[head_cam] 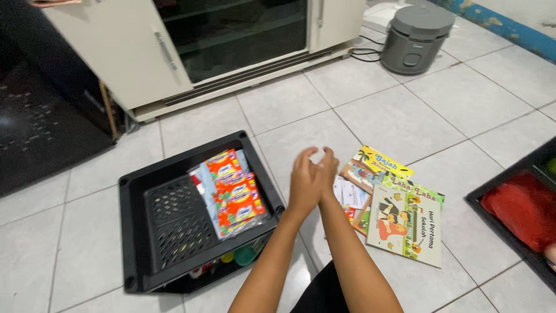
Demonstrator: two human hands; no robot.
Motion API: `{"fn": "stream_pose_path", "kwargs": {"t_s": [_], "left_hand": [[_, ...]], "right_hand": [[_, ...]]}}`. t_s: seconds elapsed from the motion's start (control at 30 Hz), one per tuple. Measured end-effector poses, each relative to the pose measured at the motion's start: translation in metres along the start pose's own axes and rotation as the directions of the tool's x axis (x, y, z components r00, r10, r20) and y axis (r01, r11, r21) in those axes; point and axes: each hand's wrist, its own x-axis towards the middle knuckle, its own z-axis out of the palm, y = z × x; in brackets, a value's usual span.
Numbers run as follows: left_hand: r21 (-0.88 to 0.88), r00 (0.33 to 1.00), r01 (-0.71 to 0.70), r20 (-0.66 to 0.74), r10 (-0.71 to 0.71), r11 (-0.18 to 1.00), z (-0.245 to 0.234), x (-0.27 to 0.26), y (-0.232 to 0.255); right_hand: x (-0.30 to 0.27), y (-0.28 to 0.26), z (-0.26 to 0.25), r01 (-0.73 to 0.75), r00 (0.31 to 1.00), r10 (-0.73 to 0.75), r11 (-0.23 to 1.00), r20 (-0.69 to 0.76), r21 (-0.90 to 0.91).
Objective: The person sits on the floor and removes various items from a black plastic crate, including books, packaged snacks, face masks, small bottles, and pouches. They place the items on the floor and then separate the crate into two stacked trays.
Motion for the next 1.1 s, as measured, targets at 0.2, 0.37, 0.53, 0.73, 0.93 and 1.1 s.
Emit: {"fn": "stream_pose_path", "kwargs": {"t_s": [0.2, 0.37, 0.53, 0.73, 0.93, 1.1], "left_hand": [[0.164, 0.954, 0.141, -0.285, -0.09, 0.976, -0.111, -0.007, -0.032], [0.255, 0.886, 0.377, -0.381, -0.265, 0.891, -0.184, -0.044, -0.092], [0.228, 0.809, 0.579, -0.279, -0.517, 0.783, -0.209, -0.07, -0.132], [-0.073, 0.73, 0.665, -0.146, -0.668, 0.743, -0.206, -0.087, -0.14], [-0.119, 0.805, 0.546, -0.2, -0.559, 0.829, -0.203, -0.072, -0.114], [-0.18, 0.939, 0.307, -0.102, -0.328, 0.935, -0.164, -0.038, -0.08]], "right_hand": [[-0.068, -0.119, 0.037, 0.08, 0.952, -0.121, 0.985, 0.283, 0.151], [-0.129, -0.164, 0.045, 0.233, 0.843, -0.187, 0.972, 0.504, -0.03], [-0.156, -0.188, 0.045, 0.126, 0.844, 0.082, 0.93, 0.53, -0.345], [-0.173, -0.191, 0.048, 0.113, 0.889, 0.071, 0.923, 0.453, -0.367], [-0.164, -0.187, 0.03, 0.095, 0.96, -0.128, 0.986, 0.248, 0.14], [-0.116, -0.166, -0.015, 0.169, 0.985, -0.173, 0.942, -0.011, 0.291]]}}
